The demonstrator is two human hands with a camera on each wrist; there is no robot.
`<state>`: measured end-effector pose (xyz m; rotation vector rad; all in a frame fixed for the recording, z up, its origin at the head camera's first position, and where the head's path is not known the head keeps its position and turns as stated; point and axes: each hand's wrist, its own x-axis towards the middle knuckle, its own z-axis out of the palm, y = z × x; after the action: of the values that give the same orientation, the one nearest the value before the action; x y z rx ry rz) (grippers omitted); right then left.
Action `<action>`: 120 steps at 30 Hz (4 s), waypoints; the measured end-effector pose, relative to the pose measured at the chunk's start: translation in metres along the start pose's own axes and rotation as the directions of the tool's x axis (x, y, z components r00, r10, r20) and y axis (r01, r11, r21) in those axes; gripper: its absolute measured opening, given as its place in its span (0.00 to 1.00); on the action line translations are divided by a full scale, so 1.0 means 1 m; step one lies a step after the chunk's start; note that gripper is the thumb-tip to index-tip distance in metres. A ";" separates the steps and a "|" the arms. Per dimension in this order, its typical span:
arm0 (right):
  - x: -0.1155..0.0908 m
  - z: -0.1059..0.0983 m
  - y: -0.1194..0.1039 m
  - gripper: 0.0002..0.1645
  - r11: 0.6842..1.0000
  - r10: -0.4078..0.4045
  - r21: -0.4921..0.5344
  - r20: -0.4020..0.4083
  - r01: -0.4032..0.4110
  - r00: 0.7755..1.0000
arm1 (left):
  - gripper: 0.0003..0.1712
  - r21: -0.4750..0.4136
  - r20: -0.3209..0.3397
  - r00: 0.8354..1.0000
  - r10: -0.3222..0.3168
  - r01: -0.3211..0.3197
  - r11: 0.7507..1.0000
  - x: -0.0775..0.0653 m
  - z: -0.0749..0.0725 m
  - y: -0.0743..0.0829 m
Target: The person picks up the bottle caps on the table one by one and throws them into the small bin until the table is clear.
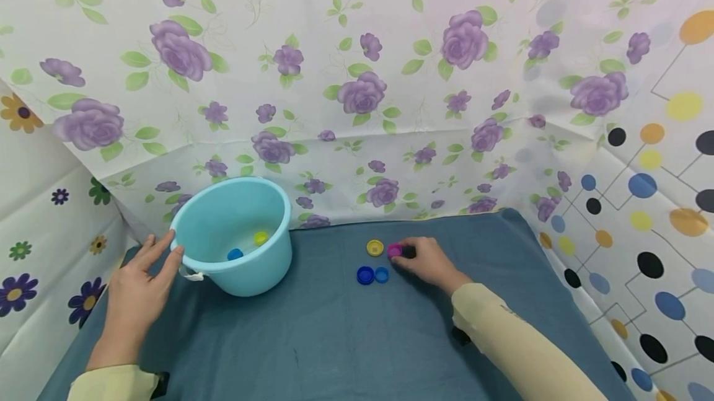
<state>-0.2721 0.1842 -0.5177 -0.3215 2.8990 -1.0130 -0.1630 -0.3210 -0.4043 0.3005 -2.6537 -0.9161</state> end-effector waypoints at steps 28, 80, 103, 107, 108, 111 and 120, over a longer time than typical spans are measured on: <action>0.024 -0.044 -0.061 0.20 0.985 -0.165 0.047 -0.017 0.166 0.986 | 0.30 0.038 -0.002 0.999 0.032 -0.032 0.999 0.001 0.000 -0.002; 0.062 -0.017 -0.246 0.22 0.903 -0.430 0.011 0.091 0.430 0.898 | 0.30 0.016 0.009 1.000 0.010 -0.010 1.000 0.003 0.001 0.000; 0.063 0.013 -0.275 0.26 0.897 -0.437 -0.002 0.133 0.441 0.889 | 0.31 0.013 -0.010 1.000 0.011 -0.010 1.000 0.003 0.000 0.000; 0.062 0.016 -0.278 0.25 0.890 -0.451 -0.004 0.136 0.456 0.882 | 0.31 0.013 -0.002 1.000 -0.001 0.001 1.000 0.003 0.000 0.001; 0.063 0.016 -0.278 0.25 0.891 -0.449 -0.003 0.138 0.454 0.883 | 0.31 0.013 -0.001 1.000 -0.004 0.004 1.000 0.002 0.000 0.000; 0.063 0.018 -0.277 0.24 0.894 -0.443 0.004 0.147 0.448 0.884 | 0.31 0.014 0.000 1.000 -0.007 0.007 1.000 0.002 0.000 0.001; 0.061 0.014 -0.275 0.27 0.900 -0.425 -0.018 0.179 0.435 0.887 | 0.32 0.019 -0.006 1.000 -0.011 0.011 1.000 0.002 0.001 0.002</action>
<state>-0.2815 -0.0478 -0.3566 -1.0404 2.7591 -0.8882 -0.1652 -0.3193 -0.4037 0.3222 -2.6587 -0.8928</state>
